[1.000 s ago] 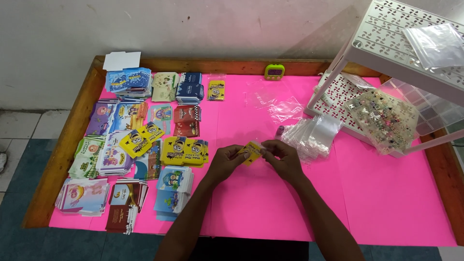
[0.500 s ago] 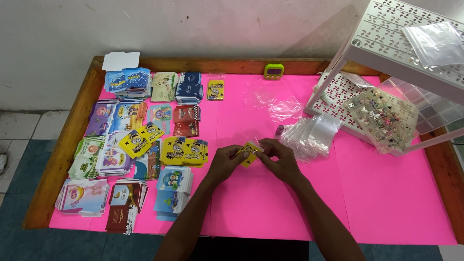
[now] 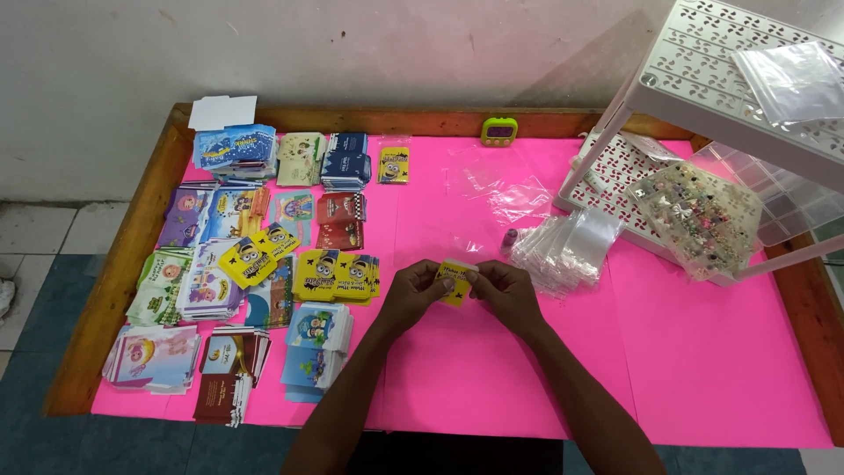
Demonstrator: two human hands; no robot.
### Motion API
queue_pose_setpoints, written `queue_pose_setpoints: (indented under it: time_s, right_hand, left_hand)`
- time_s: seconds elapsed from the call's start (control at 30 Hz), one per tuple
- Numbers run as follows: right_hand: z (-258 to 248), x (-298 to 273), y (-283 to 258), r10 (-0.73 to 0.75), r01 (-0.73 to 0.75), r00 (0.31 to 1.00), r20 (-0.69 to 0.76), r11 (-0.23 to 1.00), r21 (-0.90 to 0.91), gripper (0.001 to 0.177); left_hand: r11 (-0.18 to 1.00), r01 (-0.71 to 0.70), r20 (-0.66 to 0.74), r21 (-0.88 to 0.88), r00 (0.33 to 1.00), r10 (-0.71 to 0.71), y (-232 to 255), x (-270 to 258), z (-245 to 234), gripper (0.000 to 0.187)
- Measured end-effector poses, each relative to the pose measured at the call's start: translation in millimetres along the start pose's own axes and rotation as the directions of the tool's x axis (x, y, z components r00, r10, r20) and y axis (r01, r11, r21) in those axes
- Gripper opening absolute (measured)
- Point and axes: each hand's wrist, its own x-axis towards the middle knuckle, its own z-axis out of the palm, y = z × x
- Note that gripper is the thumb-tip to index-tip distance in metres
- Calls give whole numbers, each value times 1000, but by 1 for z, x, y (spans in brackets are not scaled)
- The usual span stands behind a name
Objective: Picking up small decorative cards, folding them, and placing them into individual small plastic bags.
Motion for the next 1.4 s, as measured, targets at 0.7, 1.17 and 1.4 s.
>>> queue_pose_setpoints:
  time_s: [0.7, 1.17, 1.4]
  right_hand:
    - [7, -1, -10, 54, -54, 999, 0, 997, -48, 12]
    - [74, 132, -16, -34, 1, 990, -137, 973, -230, 22]
    - [109, 238, 22, 126, -192, 968, -215, 927, -321, 18]
  left_hand:
    - [998, -30, -195, 59, 980, 41, -17, 10, -3, 19]
    - [868, -109, -333, 484, 895, 297, -8, 9, 9, 28]
    - [892, -49, -407, 450, 878, 254, -13, 14, 5, 27]
